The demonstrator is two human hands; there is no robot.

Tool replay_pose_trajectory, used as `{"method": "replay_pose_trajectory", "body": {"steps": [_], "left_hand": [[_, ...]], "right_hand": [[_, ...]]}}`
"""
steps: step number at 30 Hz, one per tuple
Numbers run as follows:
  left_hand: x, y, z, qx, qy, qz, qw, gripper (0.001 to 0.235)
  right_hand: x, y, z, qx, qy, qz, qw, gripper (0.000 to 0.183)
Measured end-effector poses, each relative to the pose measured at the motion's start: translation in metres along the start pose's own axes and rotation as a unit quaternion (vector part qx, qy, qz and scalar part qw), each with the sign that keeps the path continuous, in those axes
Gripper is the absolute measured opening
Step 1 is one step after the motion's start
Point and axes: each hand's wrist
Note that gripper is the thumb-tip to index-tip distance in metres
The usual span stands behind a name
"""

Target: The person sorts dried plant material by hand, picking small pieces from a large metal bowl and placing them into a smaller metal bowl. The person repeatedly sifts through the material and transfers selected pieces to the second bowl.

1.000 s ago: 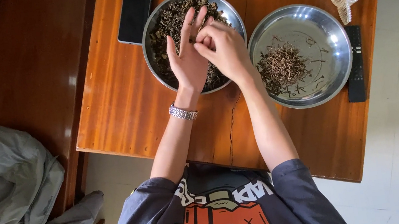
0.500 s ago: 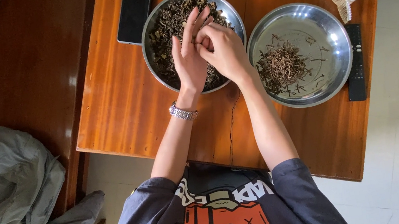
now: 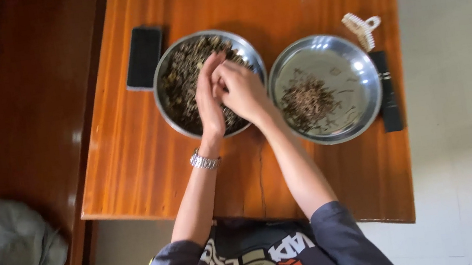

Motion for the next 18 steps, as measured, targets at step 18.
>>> {"method": "replay_pose_trajectory", "body": {"steps": [18], "left_hand": [[-0.038, -0.014, -0.023, -0.100, 0.374, -0.077, 0.919, 0.070]], "right_hand": [[-0.010, -0.002, -0.059, 0.064, -0.070, -0.023, 0.995, 0.011]]}}
Point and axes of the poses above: each hand's wrist, its own y-axis away from the middle knuckle, its own z-axis out of the palm, x = y × z, and after that the axes turned 9 degrees about -z, right-handed
